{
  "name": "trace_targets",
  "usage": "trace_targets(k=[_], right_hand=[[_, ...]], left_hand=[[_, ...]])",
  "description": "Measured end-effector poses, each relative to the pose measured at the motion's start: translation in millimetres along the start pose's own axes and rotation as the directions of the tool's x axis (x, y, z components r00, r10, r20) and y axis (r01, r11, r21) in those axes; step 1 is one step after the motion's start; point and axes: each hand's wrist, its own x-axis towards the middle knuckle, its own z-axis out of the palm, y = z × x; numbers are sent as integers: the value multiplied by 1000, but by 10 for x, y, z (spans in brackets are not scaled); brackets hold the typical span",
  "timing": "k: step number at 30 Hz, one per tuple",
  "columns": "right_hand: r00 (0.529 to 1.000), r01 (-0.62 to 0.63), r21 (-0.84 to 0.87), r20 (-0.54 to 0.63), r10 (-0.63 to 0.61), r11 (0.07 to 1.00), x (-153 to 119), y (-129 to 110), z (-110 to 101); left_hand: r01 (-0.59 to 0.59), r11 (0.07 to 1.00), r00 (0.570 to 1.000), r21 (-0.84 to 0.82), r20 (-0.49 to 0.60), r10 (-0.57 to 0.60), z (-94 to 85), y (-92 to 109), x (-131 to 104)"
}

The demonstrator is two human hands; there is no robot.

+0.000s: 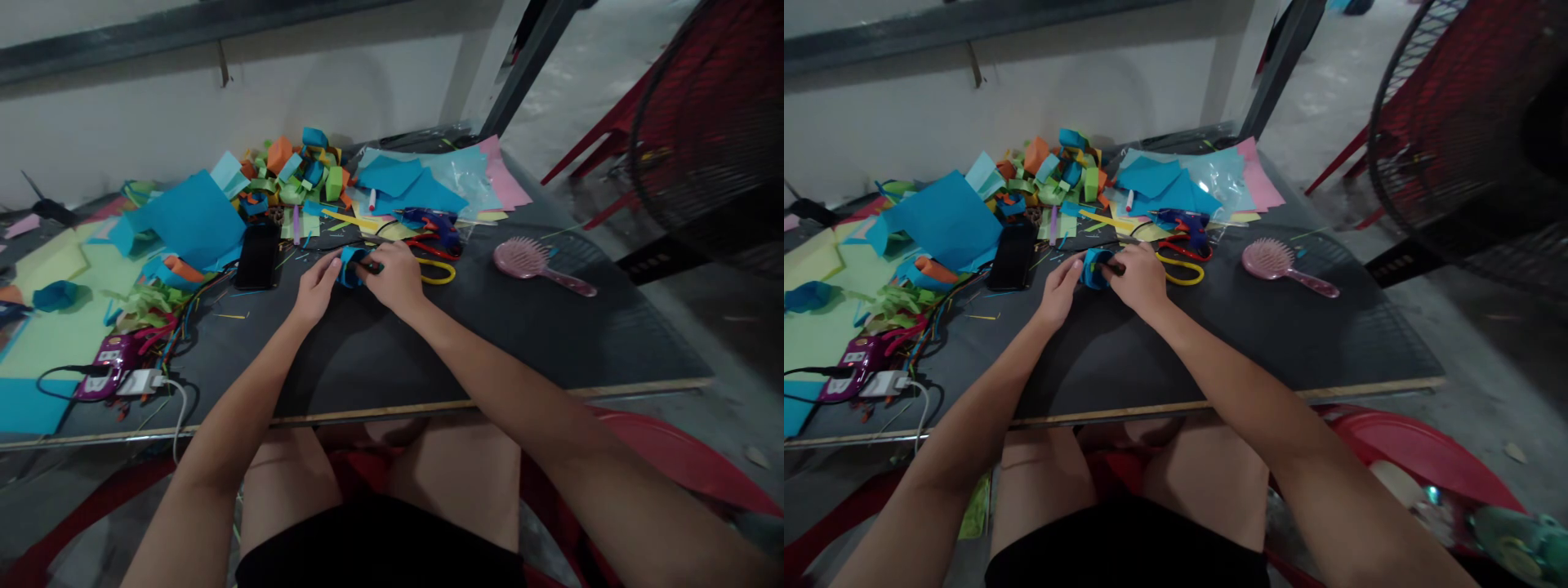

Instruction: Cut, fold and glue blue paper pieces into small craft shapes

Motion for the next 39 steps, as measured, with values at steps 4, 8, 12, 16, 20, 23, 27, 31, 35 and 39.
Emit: trace_targets(k=[4, 8, 12, 16, 20, 23, 27, 31, 35, 39], right_hand=[[1000, -4, -20, 0, 4, 1000, -2, -6, -6], [1000, -9, -52, 11, 9, 999, -6, -39, -27], [1000, -6, -75, 13, 7, 997, -5, -57, -36], [1000, 3, -77, 7, -3, 997, -3, -41, -26], [1000, 6, -80, 15, -5, 997, -9, -36, -20], [1000, -6, -83, 27, 8, 997, -11, -43, -22], [999, -13, -88, 33, 16, 996, -7, -47, -22], [1000, -14, -74, 16, 16, 997, -7, -52, -19], [1000, -6, -59, 8, 7, 998, -7, -57, -23], [1000, 7, -34, -24, -7, 999, -6, -55, -22]], left_hand=[[-28, 999, 1000, -37, 6, 28, 2, -46, 7], [-29, 997, 999, -67, 19, 31, 5, -90, 14], [-31, 995, 999, -90, 23, 33, 10, -111, 19], [-16, 996, 1000, -92, 18, 18, 11, -119, 21], [15, 996, 999, -85, 31, -13, 7, -97, 16], [2, 996, 997, -85, 74, 4, 4, -64, 15], [-50, 999, 994, -20, 92, 51, -2, -43, 22], [-58, 998, 996, 18, 66, 57, -5, -44, 25], [-52, 998, 997, 22, 49, 51, 0, -39, 24], [-28, 1000, 999, -11, 33, 29, 8, -52, 25]])
